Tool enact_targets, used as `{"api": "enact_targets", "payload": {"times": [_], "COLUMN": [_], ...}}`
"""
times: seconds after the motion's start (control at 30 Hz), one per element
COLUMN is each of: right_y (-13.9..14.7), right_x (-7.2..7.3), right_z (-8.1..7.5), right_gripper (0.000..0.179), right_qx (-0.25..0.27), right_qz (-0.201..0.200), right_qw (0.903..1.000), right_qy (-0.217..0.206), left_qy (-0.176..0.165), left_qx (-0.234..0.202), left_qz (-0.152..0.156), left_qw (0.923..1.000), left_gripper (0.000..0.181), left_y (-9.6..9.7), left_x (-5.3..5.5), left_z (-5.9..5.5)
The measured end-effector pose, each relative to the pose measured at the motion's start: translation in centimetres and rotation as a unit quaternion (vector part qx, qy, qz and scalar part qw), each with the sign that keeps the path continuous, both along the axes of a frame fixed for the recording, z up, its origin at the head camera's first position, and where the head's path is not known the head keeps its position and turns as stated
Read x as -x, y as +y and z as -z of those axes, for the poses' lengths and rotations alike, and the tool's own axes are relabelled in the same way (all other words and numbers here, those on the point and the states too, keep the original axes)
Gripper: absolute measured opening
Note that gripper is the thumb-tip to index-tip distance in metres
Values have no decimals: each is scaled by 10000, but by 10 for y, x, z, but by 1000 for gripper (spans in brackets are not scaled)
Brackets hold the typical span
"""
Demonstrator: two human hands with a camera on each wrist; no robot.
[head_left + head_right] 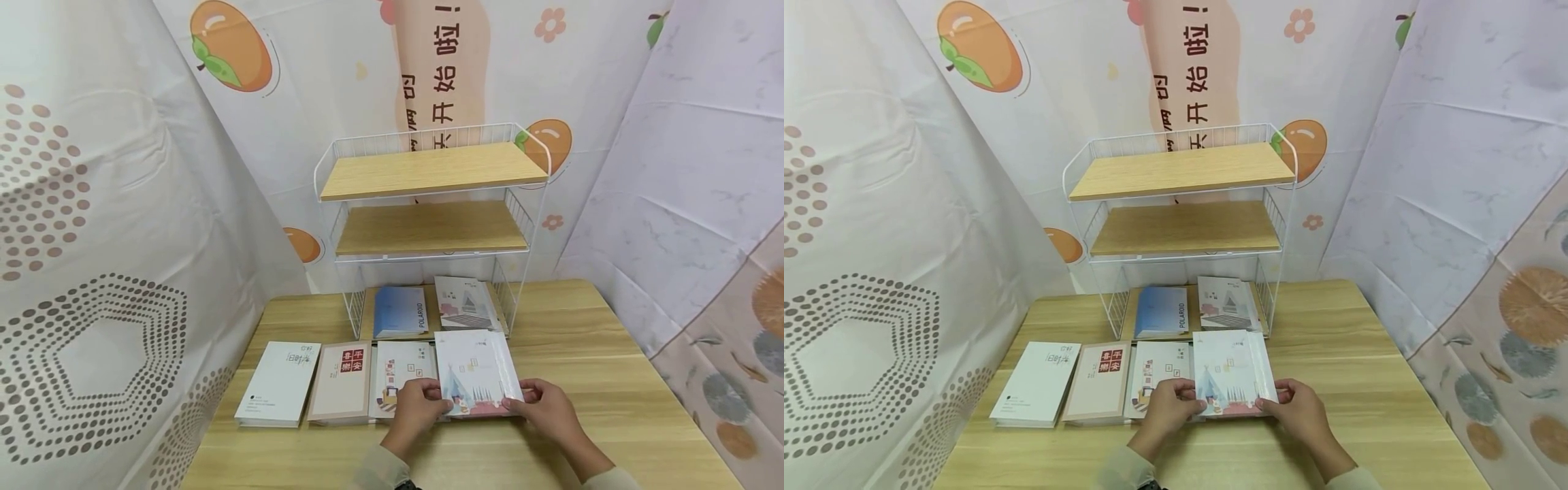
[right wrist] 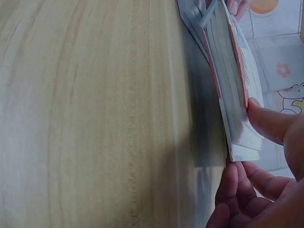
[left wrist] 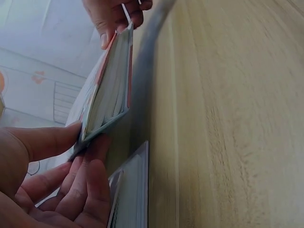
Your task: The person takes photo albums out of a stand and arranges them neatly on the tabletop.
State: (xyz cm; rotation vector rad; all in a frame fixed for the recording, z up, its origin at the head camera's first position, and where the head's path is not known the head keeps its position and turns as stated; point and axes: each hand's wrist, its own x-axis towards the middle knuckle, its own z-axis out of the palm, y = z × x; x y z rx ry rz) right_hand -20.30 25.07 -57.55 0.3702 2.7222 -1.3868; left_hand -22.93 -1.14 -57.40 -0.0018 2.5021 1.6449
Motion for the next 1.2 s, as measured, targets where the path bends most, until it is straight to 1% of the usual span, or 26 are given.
{"api": "enact_targets", "payload": {"times": [0.07, 0.17, 0.27, 0.47, 0.6, 0.83, 1.07, 1.2], "right_y": [0, 0, 1, 2, 2, 1, -2, -1], "right_x": [0, 0, 0, 1, 2, 1, 2, 2], "right_z": [1, 3, 6, 10, 13, 18, 20, 19], "right_gripper": [69, 68, 65, 62, 62, 61, 60, 61], "right_qx": [-20, -15, 33, 71, -75, -421, -521, -413], "right_qz": [4, 10, 34, 55, 24, -13, 55, 63], "right_qw": [10000, 10000, 9999, 9999, 9998, 9991, 9986, 9990], "right_qy": [-46, -92, -107, -122, -161, -45, -79, -145], "left_qy": [129, 157, 215, 189, 207, 280, 284, 229], "left_qx": [266, 346, 375, 398, 422, 480, 504, 450], "left_qz": [17, 39, 56, 61, 76, 86, 93, 169], "left_qw": [9996, 9993, 9991, 9990, 9989, 9984, 9983, 9986], "left_gripper": [35, 34, 32, 30, 30, 29, 28, 28], "left_y": [0, 1, 1, 2, 1, 0, -2, -3], "left_x": [0, 1, 2, 2, 2, 1, 1, 2], "left_z": [1, 2, 3, 6, 7, 9, 11, 11]}}
